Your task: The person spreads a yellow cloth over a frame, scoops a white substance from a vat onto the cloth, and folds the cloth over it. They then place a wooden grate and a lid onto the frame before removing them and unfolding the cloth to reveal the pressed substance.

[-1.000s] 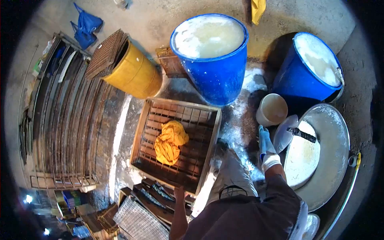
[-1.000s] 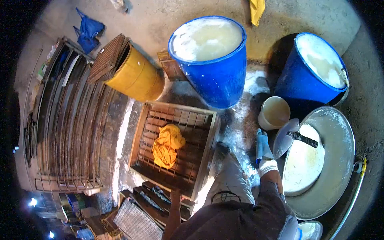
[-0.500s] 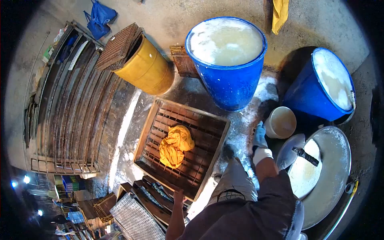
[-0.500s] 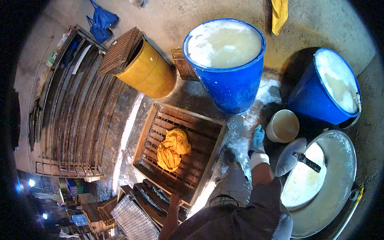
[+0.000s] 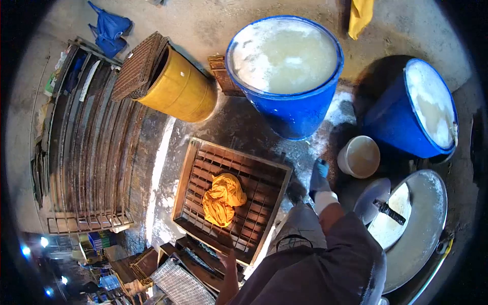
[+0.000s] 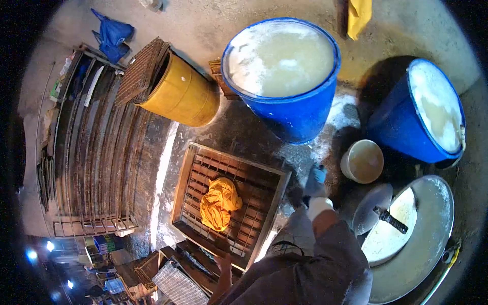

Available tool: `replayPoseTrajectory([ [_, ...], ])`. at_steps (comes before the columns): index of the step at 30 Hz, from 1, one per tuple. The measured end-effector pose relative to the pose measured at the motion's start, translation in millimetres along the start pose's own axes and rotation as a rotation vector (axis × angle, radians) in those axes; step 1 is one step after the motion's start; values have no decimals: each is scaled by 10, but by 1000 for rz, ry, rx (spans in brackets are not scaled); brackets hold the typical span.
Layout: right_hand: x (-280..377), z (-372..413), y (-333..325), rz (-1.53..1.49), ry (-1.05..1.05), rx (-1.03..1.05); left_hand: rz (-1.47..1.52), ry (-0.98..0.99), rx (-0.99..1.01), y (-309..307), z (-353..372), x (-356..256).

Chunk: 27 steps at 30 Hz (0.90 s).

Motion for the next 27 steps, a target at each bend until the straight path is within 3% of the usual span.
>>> replayPoseTrajectory([
  [1, 21, -109, 14, 0, -24, 17, -272, 50, -252, -298, 179, -310],
  [3, 160, -271, 175, -14, -69, 76, -271, 365, -484, -553, 304, -1039],
  [4, 269, -298, 308, -32, -103, 112, -185, 465, -390, -547, 251, -1409],
  [6, 763, -39, 683, 5, -1, 232, 3, 386, -155, -375, -3, -1695],
  [8, 1488, 602, 1295, 131, -421, 599, 1, 574, -202, -263, -173, -2102],
  [10, 2309, 1616, 1732, 314, -483, 1037, -58, 631, -166, -242, -102, -2664],
  [12, 2200, 2429, 2061, 486, -538, 1382, -241, 681, -164, 273, -672, -2317],
  [13, 2046, 2779, 2204, 477, -631, 1499, -220, 665, -186, 199, -710, -2401],
  [15, 1820, 3392, 2406, 535, -784, 1701, -58, 356, -14, 113, -851, -2441],
  [16, 1752, 3658, 2432, 609, -840, 1784, -33, 337, -36, 50, -895, -2390],
  [17, 1728, 3859, 2427, 604, -872, 1804, 116, 367, -43, 15, -957, -2290],
  [19, 1547, 4159, 2362, 851, -1224, 1754, 580, 545, -112, 67, -1132, -1906],
  [20, 1421, 4237, 2413, 839, -1245, 1762, 750, 395, 51, -15, -1019, -1876],
  [21, 1145, 4232, 2521, 876, -1087, 1782, 914, 240, 219, -151, -743, -1835],
  [22, 860, 4194, 2592, 915, -931, 1792, 980, 218, 185, -362, -487, -1839],
  [23, 789, 4121, 2603, 708, -952, 1712, 1049, 195, 154, -505, -278, -1828],
  [24, 747, 4050, 2560, 713, -975, 1714, 1069, 194, 150, -583, -150, -1740],
  [26, 496, 3862, 2421, 662, -246, 1887, 1048, 346, 294, -669, 144, -1688],
  [27, 613, 3828, 2330, 511, -279, 1916, 1129, 331, 283, -729, 300, -1690],
])
Point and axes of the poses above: each hand's wrist, its own z-axis away from the middle knuckle, its own y-axis out of the palm, x = y × z, the point moved 9 cm from there along -z, towards the middle knuckle, and after that the axes turned 6 degrees about -x, right-handed, at the moved point
